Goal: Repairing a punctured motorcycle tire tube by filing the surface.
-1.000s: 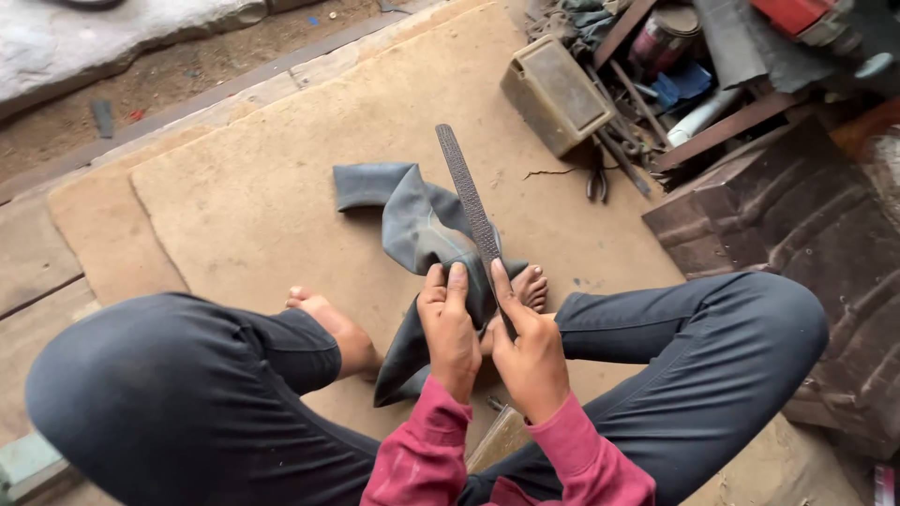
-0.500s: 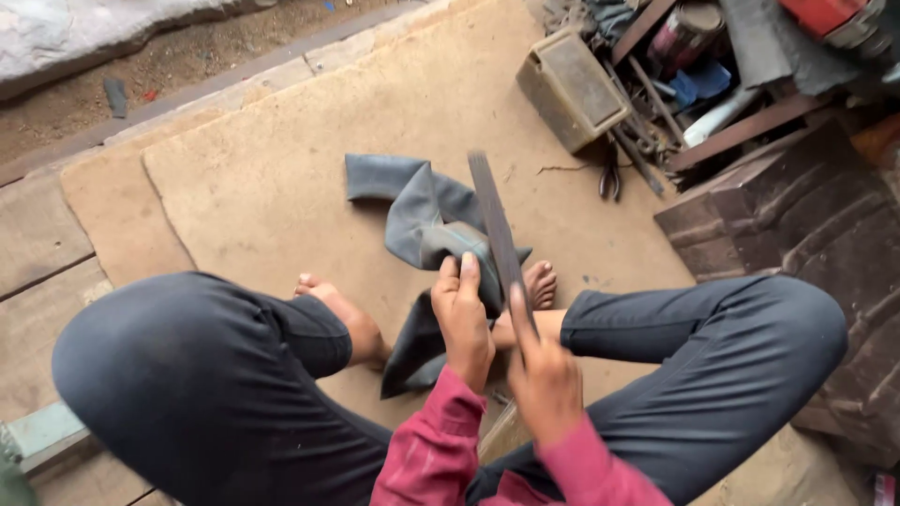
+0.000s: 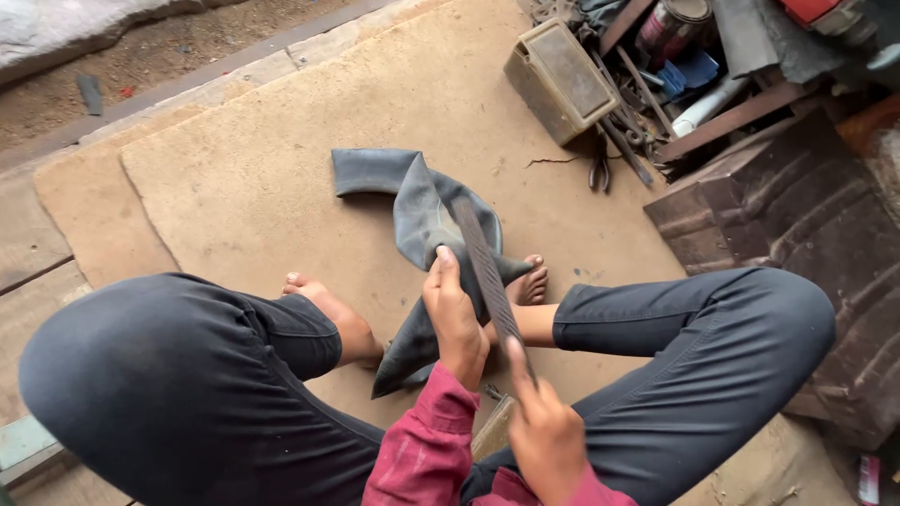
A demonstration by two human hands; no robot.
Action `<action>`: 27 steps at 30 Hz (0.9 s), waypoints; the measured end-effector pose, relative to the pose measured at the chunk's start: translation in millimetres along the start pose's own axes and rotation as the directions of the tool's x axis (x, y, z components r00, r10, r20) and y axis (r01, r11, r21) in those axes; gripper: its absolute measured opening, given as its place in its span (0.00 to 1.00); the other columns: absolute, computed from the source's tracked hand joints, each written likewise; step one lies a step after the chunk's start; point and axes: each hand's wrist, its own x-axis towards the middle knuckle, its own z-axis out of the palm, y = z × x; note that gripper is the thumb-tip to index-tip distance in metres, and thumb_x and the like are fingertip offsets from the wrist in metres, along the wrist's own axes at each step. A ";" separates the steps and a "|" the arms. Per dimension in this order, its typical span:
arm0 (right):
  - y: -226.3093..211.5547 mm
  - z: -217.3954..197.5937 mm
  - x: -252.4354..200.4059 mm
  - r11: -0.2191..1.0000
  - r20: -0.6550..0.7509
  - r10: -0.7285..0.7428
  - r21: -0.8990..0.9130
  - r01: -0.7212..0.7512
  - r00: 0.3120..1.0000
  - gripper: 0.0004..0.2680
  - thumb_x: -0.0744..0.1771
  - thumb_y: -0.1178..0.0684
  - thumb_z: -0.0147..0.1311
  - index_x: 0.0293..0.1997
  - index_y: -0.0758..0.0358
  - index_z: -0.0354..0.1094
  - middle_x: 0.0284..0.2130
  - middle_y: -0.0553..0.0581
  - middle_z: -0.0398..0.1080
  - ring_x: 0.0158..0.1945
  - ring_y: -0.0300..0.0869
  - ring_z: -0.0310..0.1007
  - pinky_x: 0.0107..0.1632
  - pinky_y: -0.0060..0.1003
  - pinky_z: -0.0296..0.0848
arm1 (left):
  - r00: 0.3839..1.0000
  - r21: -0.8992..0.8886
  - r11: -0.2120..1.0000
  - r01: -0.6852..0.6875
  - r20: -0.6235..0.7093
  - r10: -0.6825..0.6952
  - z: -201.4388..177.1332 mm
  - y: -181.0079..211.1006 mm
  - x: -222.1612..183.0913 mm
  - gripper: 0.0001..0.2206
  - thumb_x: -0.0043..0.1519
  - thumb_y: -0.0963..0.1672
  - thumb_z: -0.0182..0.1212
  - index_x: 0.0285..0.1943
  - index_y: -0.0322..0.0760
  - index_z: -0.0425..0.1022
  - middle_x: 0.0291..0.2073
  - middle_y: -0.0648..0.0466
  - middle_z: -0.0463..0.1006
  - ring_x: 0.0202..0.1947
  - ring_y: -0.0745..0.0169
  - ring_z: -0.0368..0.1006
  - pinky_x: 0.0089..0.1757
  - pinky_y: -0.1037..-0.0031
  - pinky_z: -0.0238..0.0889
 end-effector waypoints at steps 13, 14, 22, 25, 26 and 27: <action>-16.6 -43.4 52.2 0.951 -0.202 -0.184 0.210 0.226 0.962 0.27 0.62 0.66 0.49 0.72 0.57 0.57 0.43 0.76 0.70 0.45 0.65 0.74 0.43 0.49 0.74 | 0.994 0.205 0.973 -0.103 0.044 0.096 -7.6 -7.2 8.1 0.06 0.68 0.42 0.57 0.40 0.32 0.74 0.31 0.61 0.73 0.30 0.79 0.62 0.31 0.83 0.56; -14.5 -42.2 33.1 0.976 -0.166 -0.110 0.168 0.139 0.980 0.28 0.61 0.66 0.50 0.72 0.55 0.58 0.37 0.73 0.71 0.39 0.62 0.75 0.41 0.49 0.73 | 0.996 0.180 0.981 -0.073 0.054 0.064 -6.7 -4.2 11.6 0.07 0.68 0.43 0.57 0.41 0.33 0.75 0.30 0.61 0.73 0.29 0.78 0.60 0.31 0.83 0.54; -18.3 -16.4 54.0 0.998 -0.025 0.055 -0.012 -0.056 0.998 0.27 0.62 0.63 0.54 0.71 0.49 0.59 0.34 0.68 0.72 0.31 0.61 0.74 0.34 0.53 0.71 | 0.995 -0.039 0.998 -0.055 0.080 0.058 -9.3 -5.0 -3.2 0.12 0.73 0.46 0.54 0.37 0.36 0.70 0.32 0.62 0.69 0.33 0.75 0.63 0.38 0.79 0.60; -7.8 -21.3 86.9 0.994 -0.071 -0.023 0.102 0.030 0.997 0.27 0.63 0.63 0.54 0.72 0.48 0.59 0.36 0.71 0.71 0.32 0.62 0.73 0.34 0.51 0.72 | 0.997 0.025 0.999 -0.029 0.069 0.028 -12.7 -12.0 3.9 0.09 0.70 0.44 0.54 0.37 0.34 0.72 0.32 0.61 0.71 0.33 0.75 0.63 0.37 0.80 0.59; -0.7 -22.2 94.8 0.979 -0.033 -0.021 0.203 0.027 0.999 0.28 0.63 0.62 0.54 0.74 0.46 0.60 0.34 0.71 0.69 0.34 0.62 0.73 0.36 0.50 0.73 | 0.997 0.074 0.997 -0.032 0.074 0.026 -17.1 -19.5 9.1 0.07 0.69 0.42 0.56 0.38 0.34 0.72 0.33 0.61 0.72 0.34 0.75 0.63 0.37 0.79 0.59; -3.4 -26.0 88.9 0.978 -0.037 -0.025 0.206 0.032 0.999 0.28 0.63 0.62 0.54 0.74 0.46 0.60 0.34 0.71 0.69 0.34 0.62 0.73 0.36 0.50 0.73 | 0.996 0.075 0.996 -0.038 0.078 0.032 -16.5 -20.0 11.1 0.07 0.69 0.42 0.56 0.38 0.34 0.72 0.33 0.61 0.72 0.34 0.75 0.63 0.37 0.79 0.59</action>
